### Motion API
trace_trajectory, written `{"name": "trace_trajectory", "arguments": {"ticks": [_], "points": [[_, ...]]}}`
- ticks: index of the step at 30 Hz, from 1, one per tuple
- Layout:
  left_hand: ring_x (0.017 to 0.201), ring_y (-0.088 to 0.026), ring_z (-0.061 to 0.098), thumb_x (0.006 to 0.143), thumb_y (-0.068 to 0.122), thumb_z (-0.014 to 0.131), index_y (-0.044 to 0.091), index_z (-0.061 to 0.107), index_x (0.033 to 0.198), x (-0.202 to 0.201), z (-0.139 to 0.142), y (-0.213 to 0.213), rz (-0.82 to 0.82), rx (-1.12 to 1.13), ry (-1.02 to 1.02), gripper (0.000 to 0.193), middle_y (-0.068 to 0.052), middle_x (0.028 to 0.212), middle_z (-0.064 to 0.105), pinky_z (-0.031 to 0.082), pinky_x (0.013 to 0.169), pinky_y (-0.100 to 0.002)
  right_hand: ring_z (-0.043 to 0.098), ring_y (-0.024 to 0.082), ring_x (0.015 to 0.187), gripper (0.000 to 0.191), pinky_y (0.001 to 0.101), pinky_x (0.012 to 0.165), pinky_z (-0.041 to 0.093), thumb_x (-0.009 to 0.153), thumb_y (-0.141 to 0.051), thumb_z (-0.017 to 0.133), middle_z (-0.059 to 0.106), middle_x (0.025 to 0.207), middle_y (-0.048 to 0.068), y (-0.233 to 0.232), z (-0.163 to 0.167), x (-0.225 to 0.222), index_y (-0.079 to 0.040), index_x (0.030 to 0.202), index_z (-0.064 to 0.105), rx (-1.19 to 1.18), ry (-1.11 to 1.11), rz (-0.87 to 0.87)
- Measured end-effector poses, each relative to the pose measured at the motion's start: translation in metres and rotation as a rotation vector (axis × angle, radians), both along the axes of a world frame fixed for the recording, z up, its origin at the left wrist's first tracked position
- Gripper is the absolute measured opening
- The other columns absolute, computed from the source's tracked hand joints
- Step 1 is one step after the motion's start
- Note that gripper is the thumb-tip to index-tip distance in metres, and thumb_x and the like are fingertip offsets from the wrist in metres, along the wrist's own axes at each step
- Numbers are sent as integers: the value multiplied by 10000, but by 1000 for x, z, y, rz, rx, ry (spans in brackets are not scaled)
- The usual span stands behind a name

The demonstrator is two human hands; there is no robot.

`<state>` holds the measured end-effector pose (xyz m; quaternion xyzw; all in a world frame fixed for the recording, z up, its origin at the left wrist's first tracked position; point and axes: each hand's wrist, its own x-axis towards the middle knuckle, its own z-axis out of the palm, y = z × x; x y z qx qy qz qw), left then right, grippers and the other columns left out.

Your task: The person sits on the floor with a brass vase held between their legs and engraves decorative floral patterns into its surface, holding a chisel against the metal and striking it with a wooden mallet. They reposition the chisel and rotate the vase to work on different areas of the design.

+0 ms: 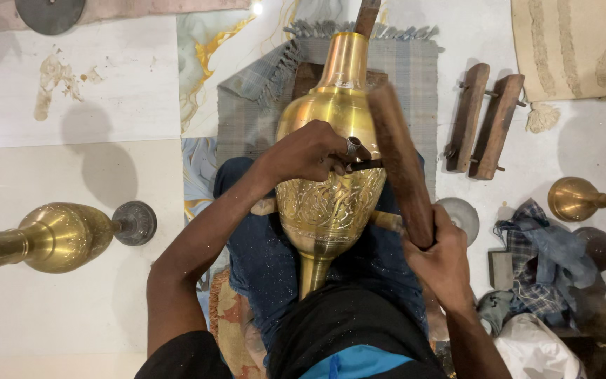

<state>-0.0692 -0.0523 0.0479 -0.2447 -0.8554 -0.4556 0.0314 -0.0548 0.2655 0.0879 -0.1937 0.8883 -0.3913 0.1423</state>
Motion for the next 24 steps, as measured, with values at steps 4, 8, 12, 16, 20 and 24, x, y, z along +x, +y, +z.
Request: {"name": "trace_trajectory", "arguments": {"ticks": [4,8,12,16,20,24], "points": [[739,-212,770,665,-77,694,43,761,1185,1,4,1,-37,63,-42,538,-89,836,778,599,679,-318,625,212,640,294,366,581,512,793,-85,758,677,732,174,-2,-1,1,48,1006,605,-107,-37,-76],[747,-237,758,639,-53,694,23,758,1049,1,0,0,-33,95,18,422,-111,825,756,587,666,-330,656,183,663,334,364,614,523,750,-39,728,673,763,158,-5,-2,-1,43,1050,606,-62,25,16],[602,-322,640,569,-35,742,-9,722,833,1,-9,0,67,8,56,266,-182,673,647,455,545,-404,642,257,658,310,389,623,505,755,-21,724,655,765,187,-7,-2,-3,48,1030,599,20,42,-1],[548,-293,622,581,-32,736,-9,701,806,1,-11,-2,77,-20,34,229,-168,652,637,439,520,-396,644,223,719,343,345,650,519,800,-62,766,666,812,166,-6,-4,-2,38,1085,604,-251,23,-80],[549,-249,674,575,-83,685,16,789,1022,0,-5,-2,43,8,-17,469,-151,706,709,495,513,-362,620,180,693,360,360,638,499,728,-7,758,648,753,145,-2,-7,0,39,1047,597,-11,30,55],[732,-189,772,625,-98,670,32,755,1169,0,2,-1,-42,107,-7,566,-103,850,781,602,659,-295,612,181,667,301,354,614,501,773,-41,768,657,748,124,-1,-11,-1,27,1010,595,-143,15,-64]]}}
